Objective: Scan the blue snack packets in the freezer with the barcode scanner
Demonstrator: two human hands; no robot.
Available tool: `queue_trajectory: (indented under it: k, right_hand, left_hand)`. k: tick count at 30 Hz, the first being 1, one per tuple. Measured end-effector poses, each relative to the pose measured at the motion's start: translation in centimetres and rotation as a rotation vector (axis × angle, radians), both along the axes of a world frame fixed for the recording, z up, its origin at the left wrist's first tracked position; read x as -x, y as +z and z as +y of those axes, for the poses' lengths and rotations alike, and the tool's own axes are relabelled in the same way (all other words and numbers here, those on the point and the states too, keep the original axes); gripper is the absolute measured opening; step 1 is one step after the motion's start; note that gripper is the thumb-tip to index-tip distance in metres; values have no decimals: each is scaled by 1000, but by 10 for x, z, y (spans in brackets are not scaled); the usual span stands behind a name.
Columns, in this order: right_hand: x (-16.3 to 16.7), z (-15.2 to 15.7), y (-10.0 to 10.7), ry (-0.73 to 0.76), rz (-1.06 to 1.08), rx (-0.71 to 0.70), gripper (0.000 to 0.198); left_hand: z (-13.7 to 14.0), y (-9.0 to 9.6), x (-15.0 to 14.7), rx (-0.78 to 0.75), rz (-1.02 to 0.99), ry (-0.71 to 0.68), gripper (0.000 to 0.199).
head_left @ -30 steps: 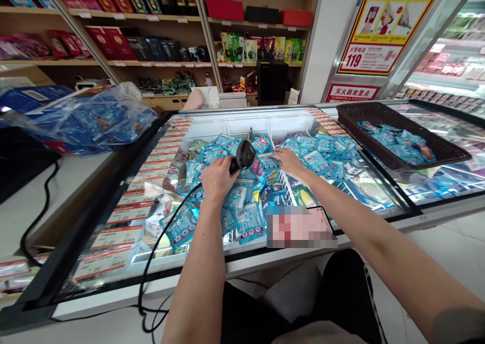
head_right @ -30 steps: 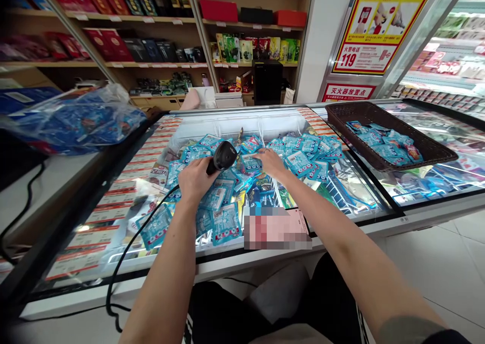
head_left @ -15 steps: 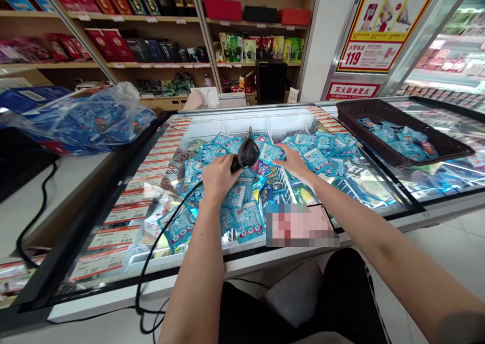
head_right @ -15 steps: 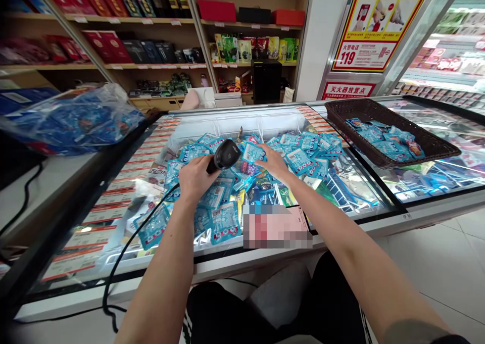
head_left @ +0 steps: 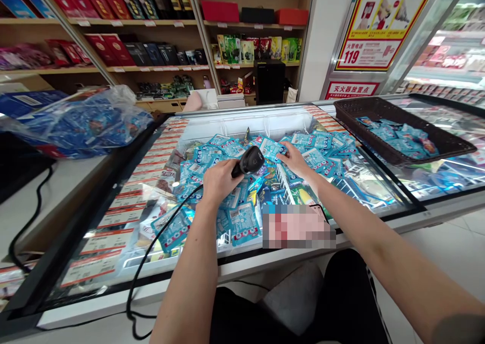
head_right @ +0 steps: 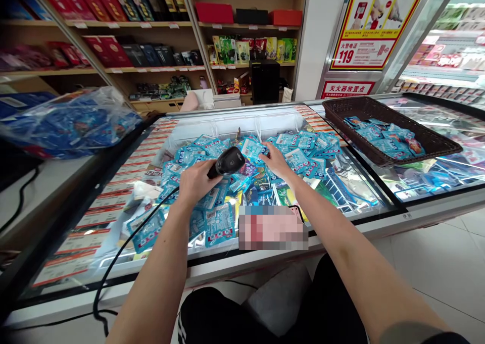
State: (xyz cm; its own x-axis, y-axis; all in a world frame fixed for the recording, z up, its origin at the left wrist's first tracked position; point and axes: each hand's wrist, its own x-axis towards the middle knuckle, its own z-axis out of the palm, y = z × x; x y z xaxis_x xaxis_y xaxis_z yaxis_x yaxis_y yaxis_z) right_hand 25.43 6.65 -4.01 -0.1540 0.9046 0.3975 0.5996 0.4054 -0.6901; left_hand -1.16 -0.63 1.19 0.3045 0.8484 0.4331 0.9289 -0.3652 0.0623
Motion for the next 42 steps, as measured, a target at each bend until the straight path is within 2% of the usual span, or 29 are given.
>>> queue_trajectory:
  k: [11,42]
  right_hand:
    - [-1,-1,1,-22,-1,-38,42]
    - [1,-6,2,-88,-46,-24,43]
  left_hand:
    - [6,-8,-1,18,29,11,43]
    - [1,-5,-5,38,7,5,41]
